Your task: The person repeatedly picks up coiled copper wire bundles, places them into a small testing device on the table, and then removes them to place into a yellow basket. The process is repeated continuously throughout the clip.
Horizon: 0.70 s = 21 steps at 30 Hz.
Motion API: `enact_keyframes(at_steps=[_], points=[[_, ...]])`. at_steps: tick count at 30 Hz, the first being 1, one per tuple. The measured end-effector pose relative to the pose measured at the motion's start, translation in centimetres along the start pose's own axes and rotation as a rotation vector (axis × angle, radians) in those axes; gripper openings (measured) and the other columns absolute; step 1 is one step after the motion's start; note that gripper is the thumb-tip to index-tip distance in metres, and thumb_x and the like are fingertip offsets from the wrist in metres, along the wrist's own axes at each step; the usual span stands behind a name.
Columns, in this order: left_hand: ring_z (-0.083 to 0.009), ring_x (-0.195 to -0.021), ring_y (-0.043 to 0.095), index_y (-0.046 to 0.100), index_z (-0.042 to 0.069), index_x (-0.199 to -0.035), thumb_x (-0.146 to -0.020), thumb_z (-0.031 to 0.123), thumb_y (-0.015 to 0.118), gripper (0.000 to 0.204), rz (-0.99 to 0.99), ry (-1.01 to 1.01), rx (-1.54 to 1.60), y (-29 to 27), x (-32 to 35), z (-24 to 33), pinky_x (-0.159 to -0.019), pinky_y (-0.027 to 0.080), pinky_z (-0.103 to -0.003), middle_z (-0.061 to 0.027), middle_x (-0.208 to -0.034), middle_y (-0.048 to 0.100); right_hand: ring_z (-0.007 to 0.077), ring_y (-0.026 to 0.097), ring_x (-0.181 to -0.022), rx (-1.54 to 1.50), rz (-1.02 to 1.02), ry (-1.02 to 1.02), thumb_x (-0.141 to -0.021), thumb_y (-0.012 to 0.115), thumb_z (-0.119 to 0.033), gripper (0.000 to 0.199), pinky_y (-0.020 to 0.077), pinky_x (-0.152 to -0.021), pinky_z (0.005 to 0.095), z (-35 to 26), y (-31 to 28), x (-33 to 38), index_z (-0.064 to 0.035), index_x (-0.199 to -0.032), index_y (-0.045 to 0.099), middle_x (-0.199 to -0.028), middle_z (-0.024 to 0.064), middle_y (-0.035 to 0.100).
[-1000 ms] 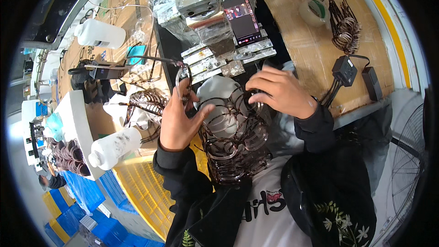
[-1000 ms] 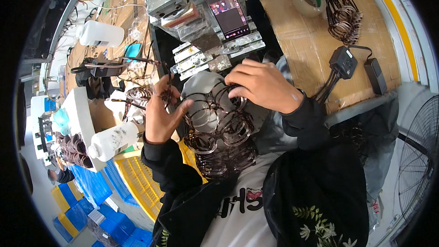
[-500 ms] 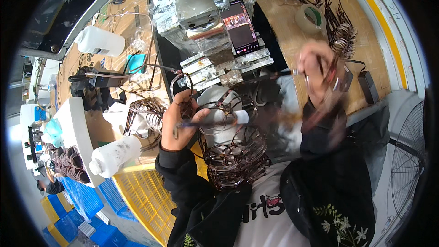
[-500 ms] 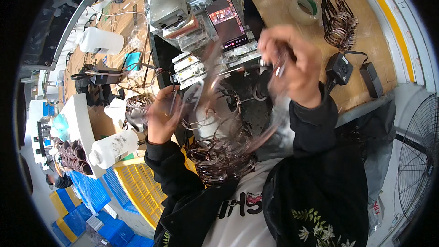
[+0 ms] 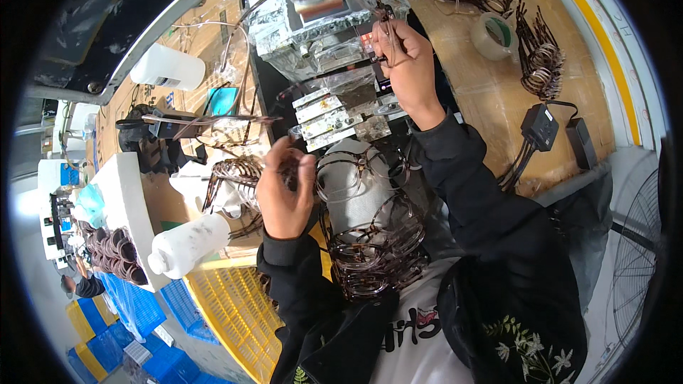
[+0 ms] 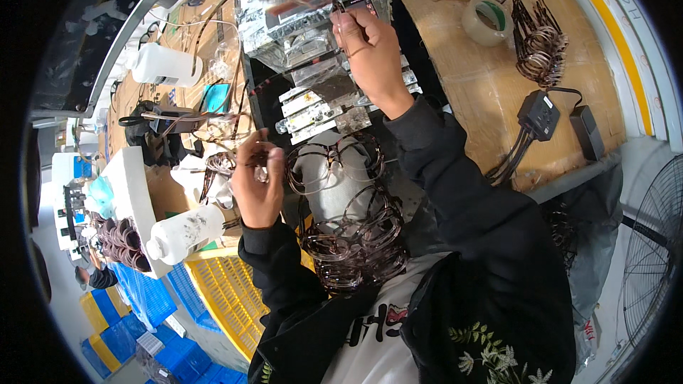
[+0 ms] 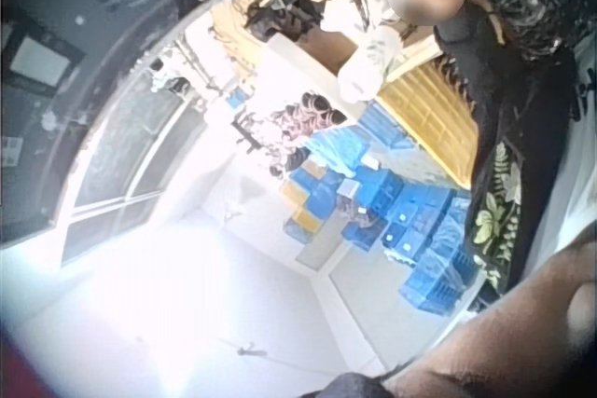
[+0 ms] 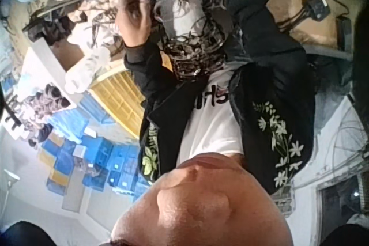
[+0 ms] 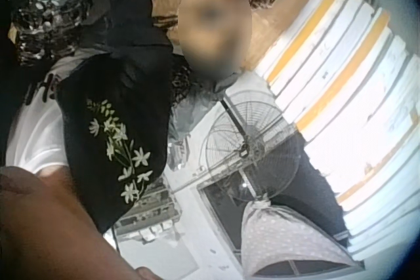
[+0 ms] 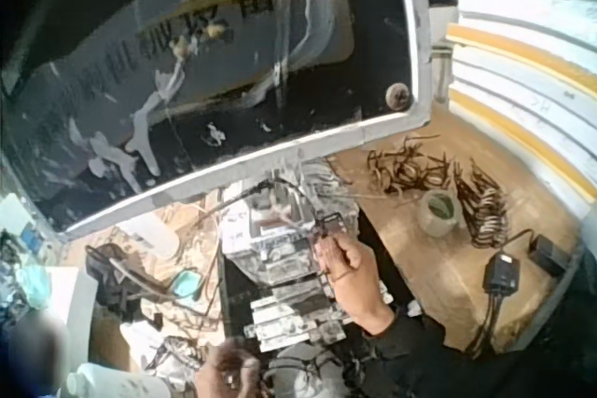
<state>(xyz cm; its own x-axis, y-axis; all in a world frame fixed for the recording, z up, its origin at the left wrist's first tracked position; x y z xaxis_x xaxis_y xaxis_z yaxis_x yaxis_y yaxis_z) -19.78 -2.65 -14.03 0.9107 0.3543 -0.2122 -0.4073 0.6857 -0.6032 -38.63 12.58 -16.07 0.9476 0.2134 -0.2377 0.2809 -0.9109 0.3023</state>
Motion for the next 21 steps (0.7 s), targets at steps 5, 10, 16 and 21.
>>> enact_keyframes(at_steps=[5, 10, 16, 21], points=[[-0.0152, -0.074, 0.055, 0.045, -0.003, -0.121, -0.096, 0.025, 0.043, 0.037, 0.259, -0.076, 0.51, -1.4, 0.1, 0.2, -0.072, 0.045, -0.028, -0.0107, -0.085, 0.058, 0.0049, 0.039, -0.062, 0.109, 0.084, 0.021, -0.096, 0.05, -0.017, 0.021, 0.0328, -0.055, 0.0227, 1.1, -0.2, -0.3, 0.0009, -0.09, 0.059, -0.069, -0.0018, 0.05], [-0.0223, -0.076, 0.055, 0.044, -0.001, -0.122, -0.096, 0.053, 0.025, 0.063, 0.182, -0.131, 1.001, -1.4, -1.2, 1.2, -0.07, 0.047, -0.035, -0.0159, -0.085, 0.056, 0.0004, 0.033, -0.058, 0.063, 0.048, -0.035, -0.096, 0.049, -0.019, 0.019, 0.0257, -0.047, 0.0177, 0.0, 0.1, 0.4, -0.0053, -0.083, 0.055, -0.072, -0.005, 0.049], [-0.0228, -0.082, 0.056, 0.039, 0.0, -0.127, -0.091, 0.05, 0.035, 0.062, 0.096, 0.076, 1.14, -0.8, -2.1, 4.9, -0.075, 0.048, -0.035, -0.0161, -0.099, 0.056, 0.0141, 0.052, -0.055, 0.533, -0.084, -0.562, -0.09, 0.055, -0.008, 0.012, 0.0431, -0.051, 0.0258, -5.8, 2.4, 6.0, 0.0038, -0.088, 0.058, -0.068, 0.0064, 0.055], [-0.0214, -0.093, 0.058, 0.031, 0.001, -0.131, -0.09, 0.004, 0.05, 0.046, 0.124, 0.178, 0.792, 0.0, -1.4, 7.1, -0.087, 0.044, -0.036, -0.0167, -0.096, 0.06, 0.0245, 0.061, -0.071, 0.55, -0.332, -0.405, -0.08, 0.064, -0.001, 0.013, 0.0475, -0.06, 0.0299, -6.6, 2.7, 8.9, 0.0027, -0.093, 0.063, -0.082, 0.0121, 0.06]])
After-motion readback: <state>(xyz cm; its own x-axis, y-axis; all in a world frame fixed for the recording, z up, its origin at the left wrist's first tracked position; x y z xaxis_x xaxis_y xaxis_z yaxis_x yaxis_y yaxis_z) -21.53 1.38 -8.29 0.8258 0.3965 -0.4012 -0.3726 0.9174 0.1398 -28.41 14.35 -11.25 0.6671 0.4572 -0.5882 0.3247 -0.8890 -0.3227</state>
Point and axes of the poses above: each hand's wrist, its own x-axis away from the middle knuckle, its own y-axis out of the palm, z = x × y, the point moved 4 cm from there along -x, towards the middle knuckle
